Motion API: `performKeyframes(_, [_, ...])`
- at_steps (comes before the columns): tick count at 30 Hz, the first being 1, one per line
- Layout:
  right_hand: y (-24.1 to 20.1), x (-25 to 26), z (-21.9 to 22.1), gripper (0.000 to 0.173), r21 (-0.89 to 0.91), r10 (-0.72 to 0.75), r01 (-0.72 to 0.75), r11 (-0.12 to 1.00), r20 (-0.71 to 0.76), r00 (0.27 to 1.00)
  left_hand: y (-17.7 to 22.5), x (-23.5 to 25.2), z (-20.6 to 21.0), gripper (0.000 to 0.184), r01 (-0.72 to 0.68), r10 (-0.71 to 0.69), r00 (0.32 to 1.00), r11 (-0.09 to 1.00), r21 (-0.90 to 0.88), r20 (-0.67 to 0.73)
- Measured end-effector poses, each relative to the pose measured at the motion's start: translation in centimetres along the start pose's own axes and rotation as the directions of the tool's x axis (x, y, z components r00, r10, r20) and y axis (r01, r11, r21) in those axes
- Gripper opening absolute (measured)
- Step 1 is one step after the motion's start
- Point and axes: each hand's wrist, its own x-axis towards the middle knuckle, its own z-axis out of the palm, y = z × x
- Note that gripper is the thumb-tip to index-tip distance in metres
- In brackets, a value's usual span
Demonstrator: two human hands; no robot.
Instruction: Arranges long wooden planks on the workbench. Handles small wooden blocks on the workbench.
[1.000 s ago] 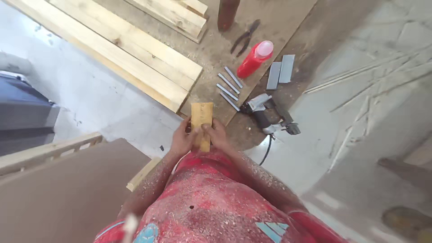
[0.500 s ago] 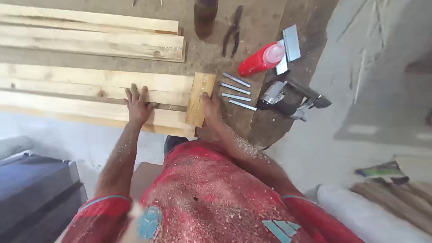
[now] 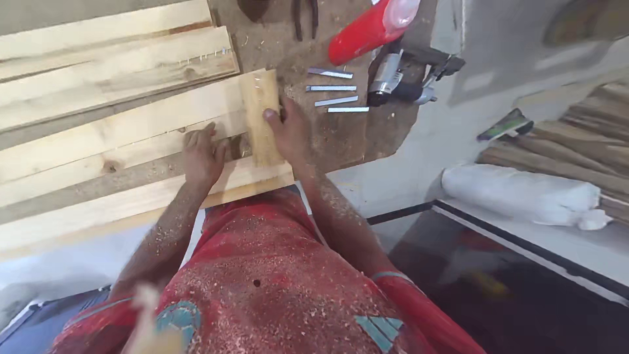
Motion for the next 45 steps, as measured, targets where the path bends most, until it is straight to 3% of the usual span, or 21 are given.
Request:
performKeyframes(2, [0.2,1.3,1.8,0.05,-0.242,-0.049,0.027,0.97,-0.086,0.995,2.7,2.2,-0.1,0.057,0.068,-0.053,0.994,0.983,-0.169,0.09])
performKeyframes(4, [0.8,2.0,2.1,0.045,-0.279,-0.085,0.058,0.959,-0.084,0.993,4.5,4.2,0.5,0.06,0.156,-0.128,0.985,0.948,-0.276,0.12])
performKeyframes(9, [2.5,2.5,2.0,0.036,-0.051,-0.172,0.169,0.984,-0.073,0.982,5.8,5.9,2.1,0.058,0.29,-0.258,0.956,0.907,-0.304,0.141])
performKeyframes(13, [3.1,2.4,1.8,0.04,0.059,-0.122,0.123,0.991,-0.005,0.992,5.6,5.8,2.8,0.053,0.32,-0.299,0.947,0.866,-0.384,0.116])
performKeyframes(15, [3.0,2.3,1.3,0.047,0.041,-0.045,0.042,0.998,0.07,0.997,5.6,5.8,3.2,0.053,0.326,-0.306,0.945,0.851,-0.411,0.115])
performKeyframes(19, [1.4,1.4,-0.8,0.043,0.053,0.072,-0.084,0.995,0.201,0.977,6.4,5.7,3.4,0.047,0.353,-0.316,0.935,0.804,-0.479,0.159])
performKeyframes(23, [-2.4,-1.0,-2.5,0.036,-0.077,-0.046,0.059,0.995,0.156,0.987,8.0,5.8,2.3,0.037,0.3,-0.27,0.954,0.816,-0.494,0.132])
performKeyframes(25, [-3.3,-0.7,-2.1,0.037,-0.219,-0.06,0.097,0.971,0.169,0.984,8.4,6.1,1.5,0.047,0.245,-0.213,0.969,0.767,-0.592,0.125])
performKeyframes(27, [-3.4,-0.3,-1.4,0.038,-0.268,-0.075,0.129,0.955,0.203,0.976,8.7,6.6,0.6,0.06,0.254,-0.142,0.965,0.725,-0.64,0.223])
performKeyframes(30, [-2.2,-0.3,-0.6,0.052,-0.139,-0.159,0.186,0.973,0.186,0.97,8.6,8.4,1.3,0.056,0.197,-0.067,0.973,0.739,-0.644,0.221])
performKeyframes(34, [1.4,-0.6,-1.7,0.078,0.024,-0.169,0.17,0.985,0.323,0.931,8.7,8.8,2.3,0.068,0.275,-0.118,0.959,0.62,-0.735,0.259])
performKeyframes(38, [3.3,-0.6,-1.8,0.068,0.226,-0.269,0.213,0.951,0.258,0.928,9.1,8.6,2.6,0.079,0.292,-0.108,0.954,0.535,-0.792,0.279])
performKeyframes(45, [4.3,-0.2,-1.4,0.063,0.362,-0.243,0.156,0.919,0.211,0.947,9.2,8.5,3.2,0.085,0.252,-0.086,0.966,0.503,-0.827,0.242])
